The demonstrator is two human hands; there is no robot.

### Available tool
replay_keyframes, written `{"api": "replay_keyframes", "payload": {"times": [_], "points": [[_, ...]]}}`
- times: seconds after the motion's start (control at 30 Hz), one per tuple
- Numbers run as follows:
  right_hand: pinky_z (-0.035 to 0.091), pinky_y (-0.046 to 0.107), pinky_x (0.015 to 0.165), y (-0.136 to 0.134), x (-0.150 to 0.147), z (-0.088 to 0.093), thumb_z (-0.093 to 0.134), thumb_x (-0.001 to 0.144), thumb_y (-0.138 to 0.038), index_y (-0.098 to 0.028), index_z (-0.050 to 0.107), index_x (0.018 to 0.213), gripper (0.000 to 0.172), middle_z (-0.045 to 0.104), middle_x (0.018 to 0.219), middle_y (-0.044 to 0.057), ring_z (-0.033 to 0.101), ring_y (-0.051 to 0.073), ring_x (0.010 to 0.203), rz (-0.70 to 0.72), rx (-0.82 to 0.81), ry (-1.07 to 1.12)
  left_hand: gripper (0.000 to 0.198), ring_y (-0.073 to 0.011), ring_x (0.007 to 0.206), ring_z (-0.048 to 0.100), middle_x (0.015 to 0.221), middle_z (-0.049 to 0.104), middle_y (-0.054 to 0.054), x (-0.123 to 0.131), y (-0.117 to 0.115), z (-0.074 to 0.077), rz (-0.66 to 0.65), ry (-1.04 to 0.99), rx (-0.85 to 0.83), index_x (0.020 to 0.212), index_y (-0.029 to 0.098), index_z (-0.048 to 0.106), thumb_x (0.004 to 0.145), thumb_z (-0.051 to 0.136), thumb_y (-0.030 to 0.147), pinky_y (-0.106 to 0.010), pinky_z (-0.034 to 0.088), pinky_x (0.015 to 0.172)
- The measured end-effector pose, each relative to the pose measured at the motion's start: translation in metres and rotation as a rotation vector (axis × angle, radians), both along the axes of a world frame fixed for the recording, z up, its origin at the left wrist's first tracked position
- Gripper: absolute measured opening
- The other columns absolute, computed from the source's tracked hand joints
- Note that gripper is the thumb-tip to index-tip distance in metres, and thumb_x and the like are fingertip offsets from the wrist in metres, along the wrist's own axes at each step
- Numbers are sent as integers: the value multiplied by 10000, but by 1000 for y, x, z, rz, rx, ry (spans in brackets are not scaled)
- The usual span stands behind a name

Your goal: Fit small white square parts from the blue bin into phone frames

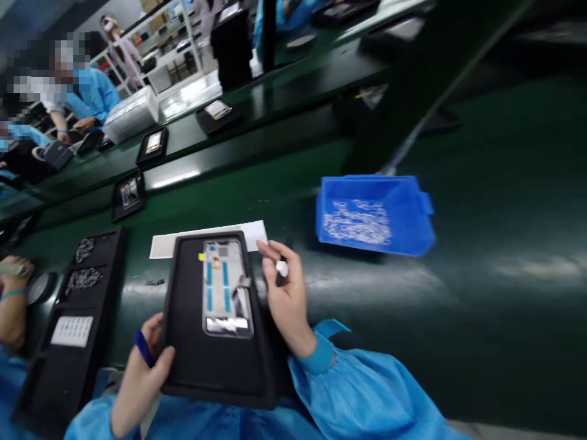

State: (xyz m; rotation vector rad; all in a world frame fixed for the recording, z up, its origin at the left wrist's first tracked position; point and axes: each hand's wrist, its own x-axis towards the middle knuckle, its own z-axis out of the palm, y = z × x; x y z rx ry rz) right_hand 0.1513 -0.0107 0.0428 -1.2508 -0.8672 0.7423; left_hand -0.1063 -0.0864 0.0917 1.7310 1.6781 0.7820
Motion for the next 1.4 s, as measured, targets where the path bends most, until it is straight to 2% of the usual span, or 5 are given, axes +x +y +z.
{"api": "replay_keyframes", "payload": {"times": [0.13, 0.37, 0.6, 0.93, 1.4], "points": [[470, 489, 1057, -1, -5, -6, 596, 949, -425, -243, 523, 1195, 315, 670, 1242, 116, 613, 261, 1204, 87, -45, -38, 330, -134, 673, 653, 925, 674, -39, -9, -7, -18, 67, 69, -14, 1169, 219, 634, 843, 600, 262, -232, 569, 633], [514, 512, 997, -1, 2, 33, 621, 933, -381, -243, 594, 1144, 253, 698, 1147, 95, 651, 293, 1121, -12, 65, -394, 249, -193, 910, 663, 1069, 615, -73, -62, 92, -23, 110, 355, 278, 1098, 241, 711, 883, 623, 329, -298, 550, 798], [578, 344, 692, 38, -15, 89, 618, 927, -401, -291, 657, 1070, 185, 733, 982, 48, 714, 257, 903, 610, 50, -448, 133, -182, 882, 688, 977, 697, -43, -68, 116, -37, -54, 324, 315, 922, 225, 711, 898, 626, 325, -278, 549, 815], [434, 272, 623, 93, -138, 61, 809, 741, -90, -238, 638, 1003, 346, 707, 790, -6, 692, 229, 764, 954, -134, -743, 175, -140, 777, 693, 945, 722, -41, -55, 103, -36, -58, 312, 525, 1012, 224, 700, 953, 536, 212, -224, 549, 721], [441, 210, 618, 107, -140, 64, 728, 723, 32, -205, 608, 913, 326, 679, 718, -51, 665, 147, 670, 1074, -187, -591, 102, -88, 569, 591, 876, 695, -23, -52, 107, -34, -44, 257, 575, 978, 208, 667, 938, 573, 205, -194, 509, 598]]}}
